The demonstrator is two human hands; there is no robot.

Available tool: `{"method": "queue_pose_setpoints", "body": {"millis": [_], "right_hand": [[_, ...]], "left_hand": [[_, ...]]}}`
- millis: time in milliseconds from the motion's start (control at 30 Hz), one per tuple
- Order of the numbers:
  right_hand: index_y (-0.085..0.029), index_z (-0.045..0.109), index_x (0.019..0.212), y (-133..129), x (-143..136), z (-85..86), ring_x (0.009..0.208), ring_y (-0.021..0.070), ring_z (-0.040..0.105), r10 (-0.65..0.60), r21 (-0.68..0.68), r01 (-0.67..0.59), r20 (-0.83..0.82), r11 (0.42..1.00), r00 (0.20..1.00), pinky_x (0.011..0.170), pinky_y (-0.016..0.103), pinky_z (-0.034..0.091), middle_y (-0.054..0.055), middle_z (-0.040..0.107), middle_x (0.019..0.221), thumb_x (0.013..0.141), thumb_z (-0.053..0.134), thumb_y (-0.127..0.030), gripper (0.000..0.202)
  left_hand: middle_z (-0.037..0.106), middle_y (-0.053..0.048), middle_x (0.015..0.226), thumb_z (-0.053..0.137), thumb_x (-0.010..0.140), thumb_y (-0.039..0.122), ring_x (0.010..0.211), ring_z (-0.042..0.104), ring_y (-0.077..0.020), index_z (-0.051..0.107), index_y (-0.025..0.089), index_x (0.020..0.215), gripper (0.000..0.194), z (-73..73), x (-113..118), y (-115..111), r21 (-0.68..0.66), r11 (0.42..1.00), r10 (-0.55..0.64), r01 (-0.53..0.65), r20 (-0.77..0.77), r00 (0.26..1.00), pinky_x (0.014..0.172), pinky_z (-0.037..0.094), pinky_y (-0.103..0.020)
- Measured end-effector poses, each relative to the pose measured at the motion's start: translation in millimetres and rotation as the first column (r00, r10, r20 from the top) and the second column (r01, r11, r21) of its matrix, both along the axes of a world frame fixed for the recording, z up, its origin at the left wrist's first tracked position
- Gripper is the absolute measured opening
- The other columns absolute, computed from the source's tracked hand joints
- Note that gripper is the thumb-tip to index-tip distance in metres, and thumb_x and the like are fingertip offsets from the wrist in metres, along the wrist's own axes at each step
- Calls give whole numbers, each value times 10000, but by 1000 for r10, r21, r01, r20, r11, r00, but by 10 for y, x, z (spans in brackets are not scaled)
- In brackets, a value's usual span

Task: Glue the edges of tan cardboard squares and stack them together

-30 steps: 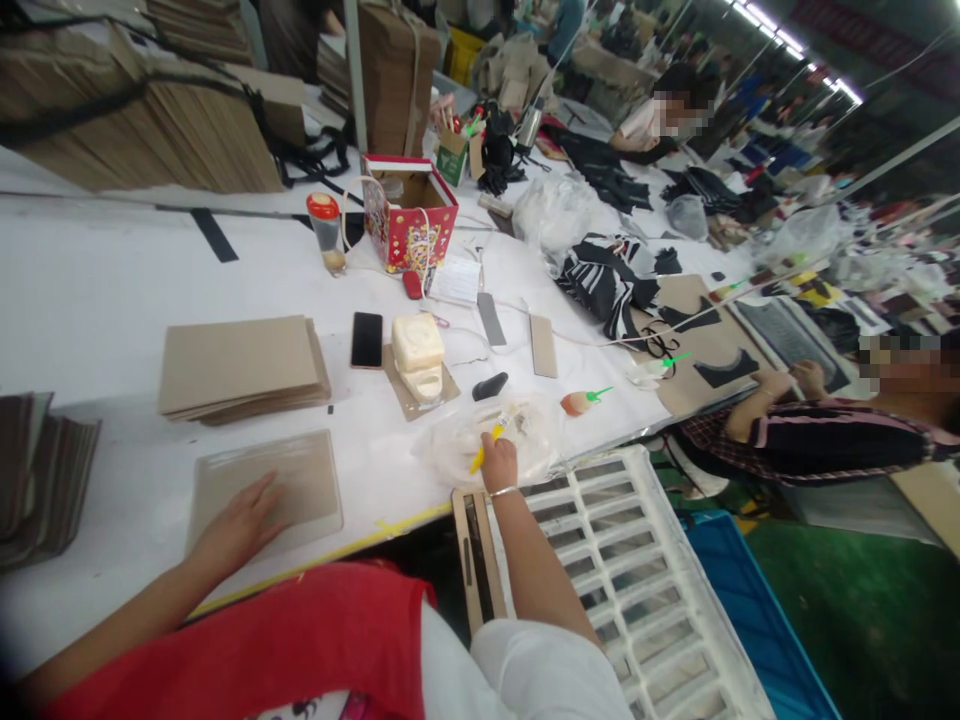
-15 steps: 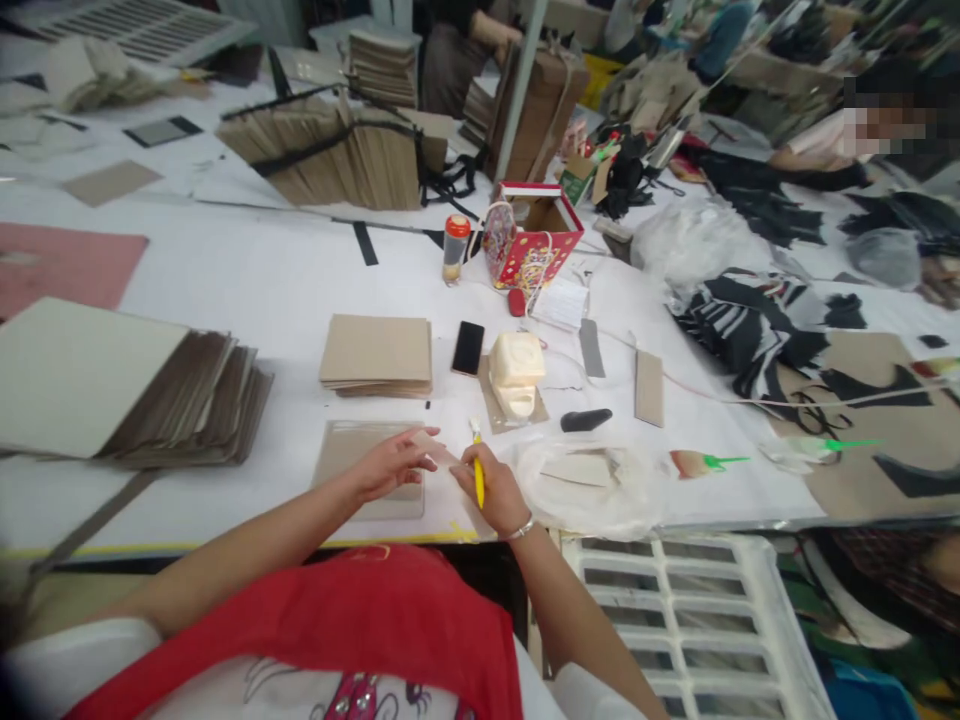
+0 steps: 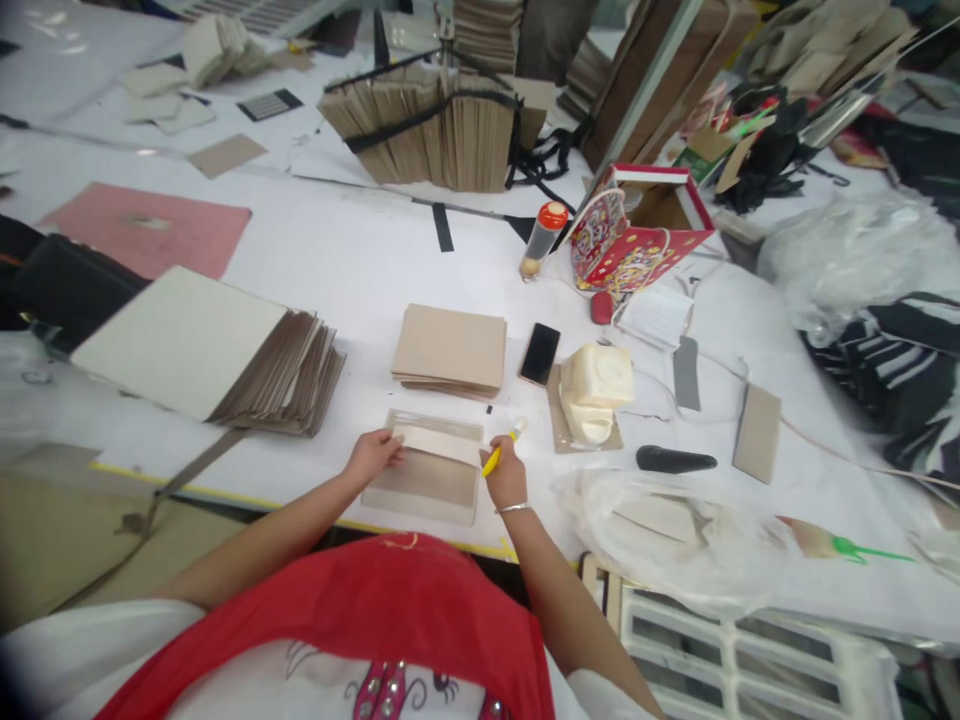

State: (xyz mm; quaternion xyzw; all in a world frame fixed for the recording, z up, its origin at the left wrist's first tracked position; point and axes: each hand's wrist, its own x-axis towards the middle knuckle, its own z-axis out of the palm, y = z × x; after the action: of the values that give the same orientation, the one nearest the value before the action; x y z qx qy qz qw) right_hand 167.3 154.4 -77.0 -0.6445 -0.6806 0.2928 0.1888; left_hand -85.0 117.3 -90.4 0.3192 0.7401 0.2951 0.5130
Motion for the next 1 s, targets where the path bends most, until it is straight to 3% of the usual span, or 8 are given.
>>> {"method": "queue_pose_setpoints", "body": {"millis": [200,400,700,1000], "right_hand": [[-194,458,929,249,-305,-310,496,133,462,-17,-2,17,82,1000,996,490,221,288,-21,498,608,779,453,-348,215],[-180,469,955,304,-349,-509,505,121,459,5,-3,-5,128,1000,992,499,219,296,-1,532,656,797,434,-338,226],[-181,457,958,332,-365,-562,533,131,488,-3,1,3,138,1000,990,524,230,323,13,558,707,802,423,-353,235],[-194,449,939,334,-389,-608,567,138,516,-88,-8,90,124,996,988,537,229,332,3,571,718,800,445,-361,218]], "left_hand": [[543,9,504,512,759,380,395,485,-96,547,153,632,262,-220,-258,216,-45,998,-52,44,-199,979,429,382,-215],[554,12,518,509,763,359,396,486,-81,558,154,673,229,-312,-287,304,-95,994,-72,49,-260,963,448,372,-194],[568,1,532,528,753,390,411,502,-88,579,146,695,256,-277,-298,357,-161,987,-61,20,-255,965,436,379,-188],[584,-11,568,503,759,370,407,491,-85,559,148,692,239,-321,-274,392,-194,981,-59,13,-232,971,418,375,-192]]}}
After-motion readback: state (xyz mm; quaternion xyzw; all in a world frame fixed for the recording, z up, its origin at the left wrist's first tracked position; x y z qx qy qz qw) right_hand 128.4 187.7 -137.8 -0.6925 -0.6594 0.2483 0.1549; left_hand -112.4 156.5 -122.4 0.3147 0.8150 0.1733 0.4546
